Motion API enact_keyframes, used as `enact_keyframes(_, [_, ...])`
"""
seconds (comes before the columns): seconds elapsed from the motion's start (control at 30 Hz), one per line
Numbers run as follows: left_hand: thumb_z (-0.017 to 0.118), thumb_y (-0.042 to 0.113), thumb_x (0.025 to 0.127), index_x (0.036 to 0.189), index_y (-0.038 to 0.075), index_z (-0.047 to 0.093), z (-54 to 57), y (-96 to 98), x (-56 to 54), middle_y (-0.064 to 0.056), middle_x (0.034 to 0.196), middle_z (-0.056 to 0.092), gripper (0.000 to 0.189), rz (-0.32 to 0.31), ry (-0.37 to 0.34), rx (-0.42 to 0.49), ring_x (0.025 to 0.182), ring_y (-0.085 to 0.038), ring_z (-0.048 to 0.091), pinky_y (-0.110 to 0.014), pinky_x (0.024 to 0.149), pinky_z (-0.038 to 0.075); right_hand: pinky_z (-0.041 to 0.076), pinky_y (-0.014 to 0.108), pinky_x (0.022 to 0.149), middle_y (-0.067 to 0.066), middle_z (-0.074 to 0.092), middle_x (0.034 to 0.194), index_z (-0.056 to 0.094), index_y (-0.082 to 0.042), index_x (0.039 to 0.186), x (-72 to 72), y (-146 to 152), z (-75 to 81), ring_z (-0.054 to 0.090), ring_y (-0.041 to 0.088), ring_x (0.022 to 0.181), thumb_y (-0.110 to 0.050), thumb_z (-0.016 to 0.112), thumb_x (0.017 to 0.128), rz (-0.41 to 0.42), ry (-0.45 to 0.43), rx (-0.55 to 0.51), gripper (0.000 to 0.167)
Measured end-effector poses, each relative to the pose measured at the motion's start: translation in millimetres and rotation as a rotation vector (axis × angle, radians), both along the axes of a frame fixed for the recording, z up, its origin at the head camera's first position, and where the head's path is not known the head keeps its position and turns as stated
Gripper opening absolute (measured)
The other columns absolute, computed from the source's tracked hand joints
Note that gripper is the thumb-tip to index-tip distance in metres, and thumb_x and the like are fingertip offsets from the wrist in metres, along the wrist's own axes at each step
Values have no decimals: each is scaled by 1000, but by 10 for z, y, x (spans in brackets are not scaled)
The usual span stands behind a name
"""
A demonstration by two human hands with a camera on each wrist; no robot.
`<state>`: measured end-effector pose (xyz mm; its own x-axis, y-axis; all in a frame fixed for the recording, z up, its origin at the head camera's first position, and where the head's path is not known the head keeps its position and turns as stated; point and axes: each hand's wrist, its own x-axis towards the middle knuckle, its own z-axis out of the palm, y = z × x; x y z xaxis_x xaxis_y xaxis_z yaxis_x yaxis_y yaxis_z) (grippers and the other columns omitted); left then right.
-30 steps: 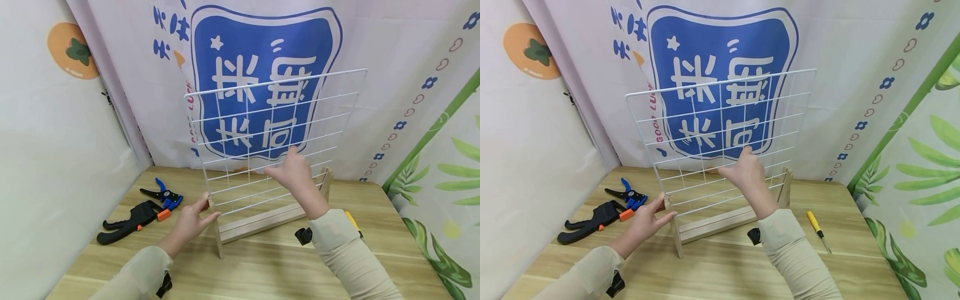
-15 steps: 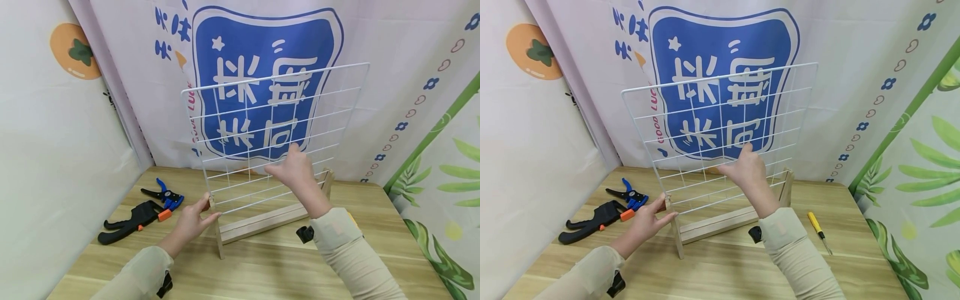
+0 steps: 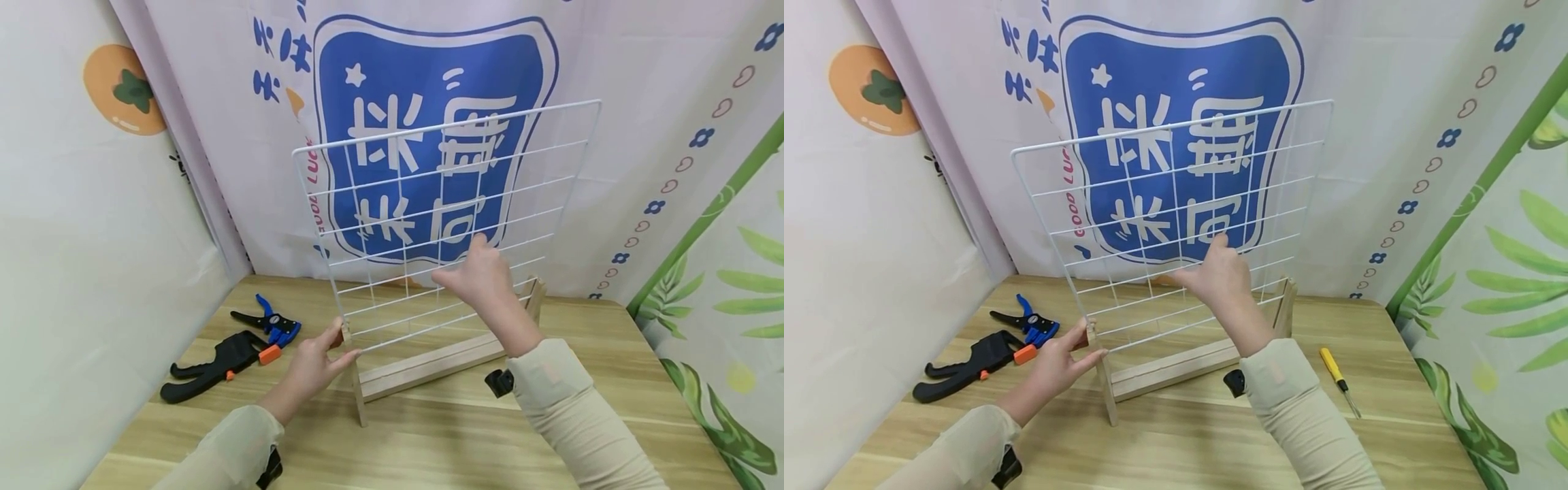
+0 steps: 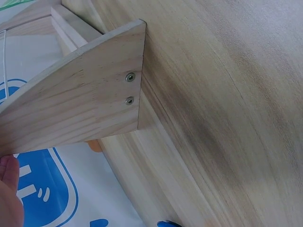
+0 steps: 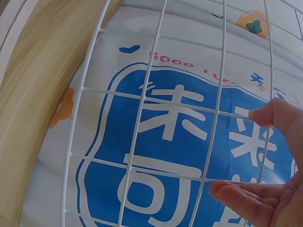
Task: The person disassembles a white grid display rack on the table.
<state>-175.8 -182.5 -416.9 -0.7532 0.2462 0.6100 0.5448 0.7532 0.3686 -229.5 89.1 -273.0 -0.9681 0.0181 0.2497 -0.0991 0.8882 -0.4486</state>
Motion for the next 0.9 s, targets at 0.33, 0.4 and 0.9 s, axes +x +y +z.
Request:
enact_keyframes(0.33, [81,21,70,108,3,53,-20,-1,-32,-10,77,68,50,-10,47,-3,71,-25,68,-34,60,56,37,25,40,13,50,67,39,11,118,-8,0,39,48,22,54,-54,71,66,-5,14,11,89])
enact_keyframes(0.4, [81,20,71,109,4,53,-26,-1,-30,-10,79,69,50,-9,39,3,73,-25,68,-34,61,56,36,25,40,12,49,66,39,10,118,-8,-3,46,48,22,53,-54,71,66,-5,7,11,89])
enact_keyframes(0.9, [81,20,71,111,5,53,-28,4,-16,-11,81,70,52,-1,33,9,75,-26,69,-35,62,56,37,26,40,13,50,67,37,10,120,4,-9,95,48,23,54,-53,71,67,-3,-1,4,88])
